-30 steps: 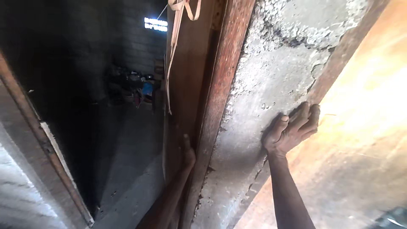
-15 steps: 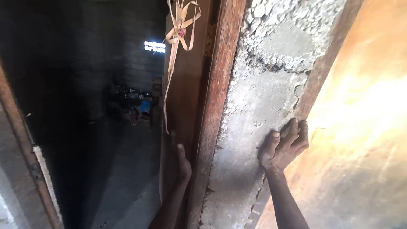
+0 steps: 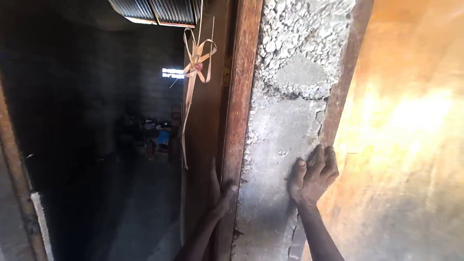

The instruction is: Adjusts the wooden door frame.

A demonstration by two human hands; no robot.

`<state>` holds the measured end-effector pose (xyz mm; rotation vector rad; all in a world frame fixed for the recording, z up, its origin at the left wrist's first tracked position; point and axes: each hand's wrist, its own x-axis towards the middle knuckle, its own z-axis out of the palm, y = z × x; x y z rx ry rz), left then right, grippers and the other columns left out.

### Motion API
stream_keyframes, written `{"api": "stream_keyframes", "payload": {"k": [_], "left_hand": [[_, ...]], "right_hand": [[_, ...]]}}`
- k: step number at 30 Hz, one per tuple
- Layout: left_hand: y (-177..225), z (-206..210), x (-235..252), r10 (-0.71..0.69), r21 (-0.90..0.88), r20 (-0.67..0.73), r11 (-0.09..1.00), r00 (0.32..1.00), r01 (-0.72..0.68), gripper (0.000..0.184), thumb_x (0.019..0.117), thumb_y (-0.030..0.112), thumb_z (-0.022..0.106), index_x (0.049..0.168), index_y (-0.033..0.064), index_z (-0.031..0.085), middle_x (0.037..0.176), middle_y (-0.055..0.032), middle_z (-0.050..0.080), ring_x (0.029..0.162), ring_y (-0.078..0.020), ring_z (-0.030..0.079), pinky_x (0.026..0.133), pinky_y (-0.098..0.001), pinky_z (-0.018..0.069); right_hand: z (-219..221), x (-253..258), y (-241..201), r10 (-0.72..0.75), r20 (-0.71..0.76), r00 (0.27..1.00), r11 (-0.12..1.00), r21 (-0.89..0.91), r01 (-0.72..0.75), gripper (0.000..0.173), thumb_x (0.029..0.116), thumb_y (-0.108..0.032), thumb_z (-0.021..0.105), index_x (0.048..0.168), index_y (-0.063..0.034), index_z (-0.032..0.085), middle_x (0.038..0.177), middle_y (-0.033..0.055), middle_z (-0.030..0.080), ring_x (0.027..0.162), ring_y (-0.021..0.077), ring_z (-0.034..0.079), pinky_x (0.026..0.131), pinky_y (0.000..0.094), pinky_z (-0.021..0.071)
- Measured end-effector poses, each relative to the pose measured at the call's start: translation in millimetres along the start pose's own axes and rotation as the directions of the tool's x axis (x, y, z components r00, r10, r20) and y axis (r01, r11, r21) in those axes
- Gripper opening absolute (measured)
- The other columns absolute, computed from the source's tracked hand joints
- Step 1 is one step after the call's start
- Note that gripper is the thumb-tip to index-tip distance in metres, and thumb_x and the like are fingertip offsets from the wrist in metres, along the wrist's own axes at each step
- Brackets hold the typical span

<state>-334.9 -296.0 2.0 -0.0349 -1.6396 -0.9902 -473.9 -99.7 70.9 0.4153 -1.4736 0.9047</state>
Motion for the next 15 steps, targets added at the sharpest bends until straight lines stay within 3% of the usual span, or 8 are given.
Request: {"api": "stream_keyframes", "payload": {"k": [1, 3, 9, 12, 15], "left_hand": [[8, 0, 1, -0.037, 0.022, 0.016, 0.999, 0.999, 0.037, 0.115, 0.0844, 0.066, 0.066, 0.157, -0.0109, 0.021, 0.158, -0.0288, 0.036, 0.144, -0.0194, 0.042, 0.117, -0.0283, 0.0364], [16, 2, 4, -0.104, 0.063, 0.012, 0.993, 0.994, 0.103, 0.108, 0.0802, 0.051, 0.078, 0.155, -0.0098, 0.029, 0.151, -0.0267, 0.046, 0.135, -0.0171, 0.051, 0.111, -0.0271, 0.0427], [16, 6, 2, -0.103, 0.086, -0.013, 0.991, 0.995, 0.104, 0.104, 0.0806, 0.052, 0.077, 0.155, -0.0075, 0.034, 0.153, -0.0259, 0.046, 0.138, -0.0200, 0.051, 0.113, -0.0298, 0.0413], [26, 5, -2, -0.168, 0.121, -0.014, 0.978, 0.986, 0.168, 0.100, 0.0813, 0.049, 0.078, 0.153, -0.0085, 0.037, 0.140, -0.0244, 0.058, 0.125, -0.0182, 0.061, 0.106, -0.0301, 0.0476], [30, 7, -4, -0.178, 0.094, -0.022, 0.979, 0.984, 0.179, 0.098, 0.0823, 0.044, 0.078, 0.153, -0.0087, 0.037, 0.140, -0.0251, 0.058, 0.125, -0.0188, 0.061, 0.107, -0.0303, 0.0472]], "right_hand": [[0, 1, 0, 0.003, -0.002, 1.000, 1.000, 0.000, -0.003, 0.083, 0.1028, -0.065, 0.022, 0.152, -0.0037, 0.050, 0.155, 0.0316, 0.042, 0.143, 0.0463, 0.042, 0.114, 0.0556, 0.0347], [-1, 1, 0, 0.005, -0.002, 1.000, 1.000, 0.002, -0.005, 0.084, 0.1027, -0.066, 0.023, 0.151, -0.0032, 0.050, 0.155, 0.0317, 0.042, 0.143, 0.0466, 0.041, 0.115, 0.0559, 0.0336], [-1, 1, 1, -0.005, 0.011, 1.000, 1.000, 0.004, 0.005, 0.078, 0.1035, -0.065, 0.023, 0.153, -0.0117, 0.051, 0.158, 0.0306, 0.039, 0.145, 0.0465, 0.038, 0.115, 0.0579, 0.0316], [-2, 1, 1, -0.004, 0.010, 1.000, 1.000, 0.007, 0.004, 0.078, 0.1036, -0.066, 0.022, 0.153, -0.0141, 0.051, 0.157, 0.0319, 0.039, 0.146, 0.0473, 0.038, 0.114, 0.0597, 0.0312], [-2, 0, 1, 0.001, 0.015, 1.000, 1.000, -0.002, -0.001, 0.079, 0.1033, -0.068, 0.019, 0.155, -0.0162, 0.049, 0.159, 0.0307, 0.037, 0.147, 0.0460, 0.036, 0.116, 0.0594, 0.0289]]}}
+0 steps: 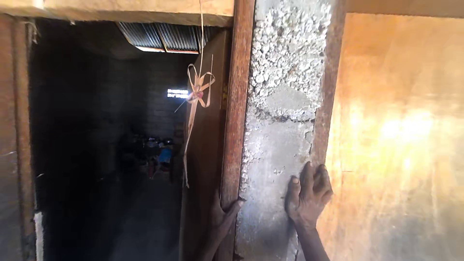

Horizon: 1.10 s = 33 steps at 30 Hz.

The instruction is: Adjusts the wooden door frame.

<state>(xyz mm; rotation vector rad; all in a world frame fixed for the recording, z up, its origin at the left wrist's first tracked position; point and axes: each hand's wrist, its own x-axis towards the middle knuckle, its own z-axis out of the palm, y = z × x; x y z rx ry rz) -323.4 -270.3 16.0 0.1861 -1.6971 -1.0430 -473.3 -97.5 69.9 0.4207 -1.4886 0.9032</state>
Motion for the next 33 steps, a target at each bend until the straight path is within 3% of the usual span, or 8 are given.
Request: {"api": "stream_keyframes", "payload": {"k": [5, 8, 12, 19, 22, 25, 28, 33], "left_hand": [[-1, 6, -3, -0.080, 0.032, -0.049, 0.996, 0.996, 0.081, 0.091, 0.0815, 0.047, 0.079, 0.145, -0.0089, 0.047, 0.125, -0.0224, 0.067, 0.111, -0.0196, 0.067, 0.098, -0.0350, 0.0533], [-4, 10, -5, -0.029, 0.108, -0.093, 0.993, 0.995, 0.039, 0.090, 0.0823, 0.055, 0.073, 0.140, -0.0103, 0.052, 0.124, -0.0247, 0.065, 0.111, -0.0246, 0.066, 0.098, -0.0408, 0.0529], [-9, 15, -5, -0.018, 0.103, -0.120, 0.994, 0.993, 0.030, 0.085, 0.0836, 0.053, 0.071, 0.138, -0.0096, 0.053, 0.123, -0.0239, 0.065, 0.109, -0.0225, 0.066, 0.096, -0.0394, 0.0536], [-12, 19, -4, -0.012, 0.155, -0.141, 0.987, 0.990, 0.034, 0.086, 0.0852, 0.053, 0.070, 0.141, -0.0095, 0.051, 0.123, -0.0235, 0.066, 0.110, -0.0230, 0.067, 0.098, -0.0405, 0.0530], [-14, 21, -3, 0.043, 0.197, -0.169, 0.980, 0.985, -0.009, 0.086, 0.0847, 0.056, 0.069, 0.137, -0.0105, 0.054, 0.116, -0.0212, 0.070, 0.103, -0.0184, 0.069, 0.094, -0.0368, 0.0552], [-10, 21, -7, 0.039, 0.243, -0.180, 0.970, 0.983, 0.006, 0.085, 0.0875, 0.054, 0.068, 0.138, -0.0121, 0.052, 0.120, -0.0253, 0.068, 0.109, -0.0255, 0.068, 0.098, -0.0422, 0.0538], [0, 23, -10, -0.001, 0.267, -0.207, 0.962, 0.978, 0.058, 0.081, 0.0887, 0.052, 0.068, 0.138, -0.0113, 0.053, 0.114, -0.0259, 0.069, 0.103, -0.0283, 0.070, 0.094, -0.0459, 0.0549], [7, 26, -12, -0.061, 0.273, -0.223, 0.954, 0.973, 0.122, 0.076, 0.0905, 0.046, 0.067, 0.139, -0.0104, 0.053, 0.120, -0.0287, 0.067, 0.112, -0.0348, 0.066, 0.100, -0.0506, 0.0507]], "right_hand": [[-4, -1, -1, -0.004, 0.031, 1.000, 1.000, -0.008, 0.004, 0.075, 0.1046, -0.065, 0.018, 0.155, -0.0194, 0.050, 0.159, 0.0313, 0.036, 0.147, 0.0483, 0.035, 0.115, 0.0622, 0.0304], [-7, -1, -1, -0.002, 0.070, 0.998, 0.999, -0.032, 0.004, 0.071, 0.1051, -0.063, 0.018, 0.154, -0.0240, 0.051, 0.160, 0.0317, 0.035, 0.147, 0.0498, 0.034, 0.115, 0.0636, 0.0307], [-5, -1, 1, -0.014, 0.072, 0.997, 0.998, -0.058, 0.018, 0.072, 0.1054, -0.063, 0.014, 0.153, -0.0257, 0.052, 0.159, 0.0319, 0.037, 0.147, 0.0494, 0.036, 0.115, 0.0627, 0.0314], [-10, -3, 8, -0.114, 0.161, 0.980, 0.988, -0.087, 0.129, 0.071, 0.1068, -0.059, 0.013, 0.161, -0.0211, 0.038, 0.166, 0.0144, 0.034, 0.152, 0.0470, 0.028, 0.116, 0.0636, 0.0285], [-15, -2, 15, -0.168, 0.191, 0.967, 0.982, -0.051, 0.181, 0.072, 0.1064, -0.059, 0.016, 0.160, -0.0180, 0.041, 0.164, 0.0142, 0.038, 0.151, 0.0493, 0.029, 0.115, 0.0660, 0.0287], [-26, 5, 23, -0.200, 0.208, 0.957, 0.979, 0.017, 0.201, 0.069, 0.1062, -0.060, 0.019, 0.158, -0.0216, 0.045, 0.163, 0.0136, 0.041, 0.147, 0.0498, 0.035, 0.108, 0.0651, 0.0362], [-33, 35, 30, -0.245, 0.173, 0.954, 0.968, 0.107, 0.229, 0.068, 0.1061, -0.058, 0.023, 0.155, -0.0185, 0.049, 0.159, 0.0137, 0.047, 0.145, 0.0423, 0.042, 0.106, 0.0608, 0.0386], [-31, 141, 22, -0.296, 0.132, 0.946, 0.934, 0.247, 0.257, 0.063, 0.1072, -0.049, 0.030, 0.156, -0.0119, 0.046, 0.158, 0.0183, 0.046, 0.141, 0.0448, 0.046, 0.107, 0.0654, 0.0379]]}}
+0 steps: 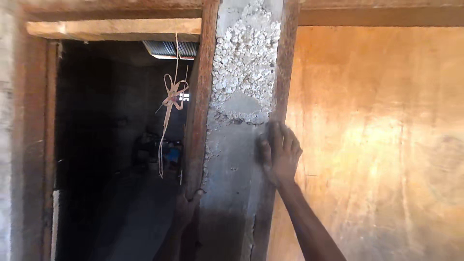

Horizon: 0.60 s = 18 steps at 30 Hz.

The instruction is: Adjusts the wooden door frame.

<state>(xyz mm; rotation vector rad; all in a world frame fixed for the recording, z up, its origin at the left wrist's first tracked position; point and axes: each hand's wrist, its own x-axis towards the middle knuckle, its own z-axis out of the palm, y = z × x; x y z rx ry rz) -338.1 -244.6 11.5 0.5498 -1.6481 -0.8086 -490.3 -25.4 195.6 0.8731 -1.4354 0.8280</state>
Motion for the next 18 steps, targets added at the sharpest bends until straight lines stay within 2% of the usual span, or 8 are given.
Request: {"api": "stream_keyframes", "payload": {"k": [1, 3, 6, 9, 11, 13, 15, 18], "left_hand": [[0, 1, 0, -0.012, 0.000, -0.005, 1.000, 1.000, 0.012, 0.075, 0.0910, 0.044, 0.067, 0.139, -0.0105, 0.053, 0.120, -0.0293, 0.067, 0.111, -0.0356, 0.066, 0.100, -0.0513, 0.0504], [-1, 2, 1, -0.060, 0.000, -0.005, 0.998, 0.998, 0.060, 0.072, 0.0907, 0.043, 0.068, 0.140, -0.0080, 0.053, 0.118, -0.0268, 0.067, 0.107, -0.0336, 0.067, 0.097, -0.0512, 0.0521], [1, 2, 1, -0.104, -0.007, -0.012, 0.995, 0.994, 0.104, 0.065, 0.0907, 0.039, 0.070, 0.136, -0.0058, 0.057, 0.110, -0.0232, 0.070, 0.097, -0.0297, 0.069, 0.090, -0.0503, 0.0549], [2, 2, 0, -0.127, -0.033, -0.012, 0.991, 0.992, 0.127, 0.062, 0.0895, 0.039, 0.070, 0.134, -0.0030, 0.058, 0.102, -0.0189, 0.070, 0.085, -0.0249, 0.069, 0.082, -0.0477, 0.0571], [7, 2, -3, -0.133, -0.074, -0.011, 0.988, 0.991, 0.132, 0.061, 0.0911, 0.036, 0.071, 0.135, -0.0039, 0.057, 0.106, -0.0204, 0.070, 0.091, -0.0257, 0.069, 0.086, -0.0474, 0.0563], [5, 4, -4, -0.127, -0.091, -0.014, 0.988, 0.992, 0.125, 0.062, 0.0900, 0.037, 0.070, 0.136, -0.0037, 0.057, 0.107, -0.0201, 0.070, 0.091, -0.0252, 0.069, 0.086, -0.0470, 0.0565], [6, 5, -5, -0.133, -0.097, -0.018, 0.987, 0.991, 0.130, 0.062, 0.0894, 0.038, 0.070, 0.134, -0.0037, 0.058, 0.100, -0.0188, 0.069, 0.082, -0.0239, 0.067, 0.079, -0.0466, 0.0566], [6, 6, -8, -0.144, -0.125, -0.018, 0.982, 0.989, 0.140, 0.062, 0.0905, 0.037, 0.069, 0.136, -0.0030, 0.056, 0.097, -0.0175, 0.068, 0.074, -0.0214, 0.065, 0.073, -0.0439, 0.0566]], "right_hand": [[-1, 20, 3, -0.005, -0.001, 1.000, 1.000, 0.026, 0.005, 0.061, 0.1074, -0.046, 0.033, 0.157, -0.0128, 0.044, 0.158, 0.0185, 0.045, 0.140, 0.0449, 0.046, 0.105, 0.0650, 0.0391], [4, 53, 10, -0.015, -0.019, 1.000, 0.997, 0.073, 0.016, 0.055, 0.1074, -0.041, 0.036, 0.153, -0.0126, 0.049, 0.152, 0.0202, 0.048, 0.133, 0.0449, 0.049, 0.097, 0.0627, 0.0436], [18, 72, 16, 0.005, -0.095, 0.995, 0.986, 0.168, 0.011, 0.047, 0.1083, -0.039, 0.038, 0.133, -0.0099, 0.065, 0.141, 0.0172, 0.056, 0.126, 0.0404, 0.053, 0.096, 0.0573, 0.0463], [28, 70, 16, 0.039, -0.191, 0.981, 0.971, 0.239, 0.008, 0.043, 0.1080, -0.037, 0.040, 0.121, -0.0090, 0.070, 0.135, 0.0167, 0.060, 0.122, 0.0390, 0.055, 0.094, 0.0554, 0.0464], [31, 69, 16, 0.045, -0.223, 0.974, 0.967, 0.255, 0.014, 0.043, 0.1079, -0.037, 0.041, 0.120, -0.0091, 0.071, 0.130, 0.0186, 0.062, 0.119, 0.0405, 0.056, 0.093, 0.0561, 0.0462], [31, 69, 16, 0.035, -0.234, 0.972, 0.969, 0.245, 0.024, 0.044, 0.1074, -0.038, 0.040, 0.123, -0.0123, 0.072, 0.128, 0.0188, 0.062, 0.116, 0.0410, 0.057, 0.090, 0.0554, 0.0464], [30, 70, 16, 0.027, -0.237, 0.971, 0.974, 0.224, 0.027, 0.043, 0.1059, -0.039, 0.042, 0.124, -0.0151, 0.073, 0.128, 0.0188, 0.063, 0.115, 0.0410, 0.058, 0.088, 0.0545, 0.0469], [26, 70, 14, 0.030, -0.233, 0.972, 0.975, 0.223, 0.023, 0.043, 0.1056, -0.039, 0.043, 0.119, -0.0131, 0.075, 0.126, 0.0201, 0.063, 0.113, 0.0415, 0.059, 0.087, 0.0539, 0.0477]]}}
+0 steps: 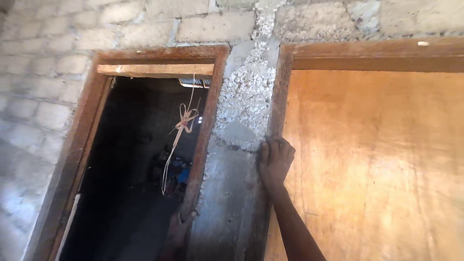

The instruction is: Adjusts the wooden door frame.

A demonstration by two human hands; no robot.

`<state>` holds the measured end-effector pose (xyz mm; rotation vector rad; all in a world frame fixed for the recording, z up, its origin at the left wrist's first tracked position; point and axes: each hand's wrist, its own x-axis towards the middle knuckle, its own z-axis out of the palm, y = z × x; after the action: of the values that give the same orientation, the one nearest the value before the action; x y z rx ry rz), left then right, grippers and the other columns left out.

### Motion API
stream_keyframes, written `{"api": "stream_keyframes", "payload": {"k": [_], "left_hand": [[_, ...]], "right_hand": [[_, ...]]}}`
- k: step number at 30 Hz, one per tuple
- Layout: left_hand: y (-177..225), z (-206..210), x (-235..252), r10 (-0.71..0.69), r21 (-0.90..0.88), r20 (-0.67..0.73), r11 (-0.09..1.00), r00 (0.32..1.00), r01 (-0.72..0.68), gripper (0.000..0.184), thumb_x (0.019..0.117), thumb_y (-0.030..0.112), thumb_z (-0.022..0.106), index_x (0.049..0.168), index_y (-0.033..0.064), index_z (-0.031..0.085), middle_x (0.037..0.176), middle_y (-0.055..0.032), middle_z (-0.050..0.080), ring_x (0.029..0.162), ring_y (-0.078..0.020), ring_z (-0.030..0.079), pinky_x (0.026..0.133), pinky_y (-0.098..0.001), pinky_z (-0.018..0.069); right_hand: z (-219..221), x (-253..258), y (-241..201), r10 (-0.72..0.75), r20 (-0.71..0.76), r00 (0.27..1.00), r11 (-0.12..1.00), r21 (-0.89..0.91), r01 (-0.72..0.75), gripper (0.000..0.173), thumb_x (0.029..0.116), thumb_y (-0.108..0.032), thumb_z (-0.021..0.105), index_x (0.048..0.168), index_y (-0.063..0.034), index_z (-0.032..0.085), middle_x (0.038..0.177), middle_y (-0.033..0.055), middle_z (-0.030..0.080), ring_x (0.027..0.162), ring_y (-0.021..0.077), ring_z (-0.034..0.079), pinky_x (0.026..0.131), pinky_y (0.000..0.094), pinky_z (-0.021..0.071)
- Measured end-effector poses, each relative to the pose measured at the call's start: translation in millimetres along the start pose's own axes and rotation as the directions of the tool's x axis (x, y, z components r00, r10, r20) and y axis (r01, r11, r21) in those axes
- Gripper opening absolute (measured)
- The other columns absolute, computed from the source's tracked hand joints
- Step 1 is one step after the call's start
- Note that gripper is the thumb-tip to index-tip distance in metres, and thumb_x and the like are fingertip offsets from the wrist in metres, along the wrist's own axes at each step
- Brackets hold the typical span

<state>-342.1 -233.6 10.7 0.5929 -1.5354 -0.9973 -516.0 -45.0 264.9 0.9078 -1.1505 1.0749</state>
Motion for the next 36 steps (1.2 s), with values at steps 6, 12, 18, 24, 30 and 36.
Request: {"api": "stream_keyframes", "payload": {"k": [6, 12, 18, 24, 30, 36], "left_hand": [[-7, 2, 0, -0.035, -0.032, 0.010, 0.999, 0.999, 0.036, 0.058, 0.0919, 0.039, 0.068, 0.128, -0.0051, 0.058, 0.080, -0.0114, 0.063, 0.061, -0.0168, 0.058, 0.062, -0.0400, 0.0535], [-6, -1, 0, -0.067, 0.021, 0.030, 0.998, 0.997, 0.066, 0.060, 0.0934, 0.043, 0.067, 0.129, -0.0051, 0.059, 0.085, -0.0132, 0.065, 0.063, -0.0180, 0.059, 0.064, -0.0405, 0.0545], [-5, 0, 1, -0.040, 0.034, 0.023, 0.999, 0.999, 0.039, 0.058, 0.0954, 0.039, 0.065, 0.133, -0.0049, 0.056, 0.091, -0.0139, 0.066, 0.069, -0.0170, 0.062, 0.069, -0.0391, 0.0559], [-8, 2, 4, -0.036, 0.029, 0.014, 0.999, 0.999, 0.036, 0.062, 0.0930, 0.046, 0.063, 0.128, -0.0056, 0.057, 0.082, -0.0079, 0.062, 0.061, -0.0116, 0.057, 0.061, -0.0339, 0.0539], [-2, 4, 2, -0.032, 0.025, -0.019, 0.999, 0.999, 0.033, 0.060, 0.0941, 0.041, 0.062, 0.130, -0.0064, 0.056, 0.088, -0.0086, 0.063, 0.065, -0.0090, 0.057, 0.064, -0.0306, 0.0533], [4, 3, -2, -0.083, 0.016, -0.008, 0.996, 0.997, 0.083, 0.056, 0.0959, 0.042, 0.063, 0.127, -0.0047, 0.058, 0.089, -0.0079, 0.063, 0.068, -0.0092, 0.057, 0.067, -0.0305, 0.0526]], "right_hand": [[-2, -5, 0, -0.021, 0.006, 1.000, 0.999, -0.025, 0.021, 0.042, 0.1033, -0.034, 0.043, 0.124, -0.0127, 0.073, 0.125, 0.0200, 0.064, 0.113, 0.0415, 0.060, 0.086, 0.0526, 0.0483], [-3, -13, 0, -0.012, 0.061, 0.998, 1.000, -0.021, 0.013, 0.046, 0.1035, -0.037, 0.044, 0.133, -0.0103, 0.067, 0.130, 0.0228, 0.061, 0.119, 0.0441, 0.057, 0.091, 0.0566, 0.0460], [-4, -13, 10, -0.008, 0.129, 0.992, 0.999, 0.051, 0.002, 0.046, 0.1037, -0.037, 0.045, 0.136, -0.0113, 0.064, 0.141, 0.0199, 0.055, 0.125, 0.0431, 0.052, 0.093, 0.0594, 0.0437], [-7, -15, 12, -0.027, 0.144, 0.989, 0.998, 0.061, 0.018, 0.045, 0.1042, -0.032, 0.044, 0.141, -0.0122, 0.061, 0.148, 0.0172, 0.050, 0.130, 0.0401, 0.048, 0.097, 0.0573, 0.0417], [-1, -13, 5, -0.020, 0.166, 0.986, 0.998, -0.049, 0.028, 0.054, 0.1060, -0.041, 0.038, 0.153, -0.0155, 0.050, 0.155, 0.0189, 0.046, 0.137, 0.0428, 0.044, 0.100, 0.0577, 0.0407], [-8, -18, -1, -0.043, 0.290, 0.956, 0.993, -0.090, 0.072, 0.063, 0.1075, -0.047, 0.035, 0.162, -0.0161, 0.032, 0.168, 0.0151, 0.028, 0.150, 0.0448, 0.029, 0.110, 0.0638, 0.0338]]}}
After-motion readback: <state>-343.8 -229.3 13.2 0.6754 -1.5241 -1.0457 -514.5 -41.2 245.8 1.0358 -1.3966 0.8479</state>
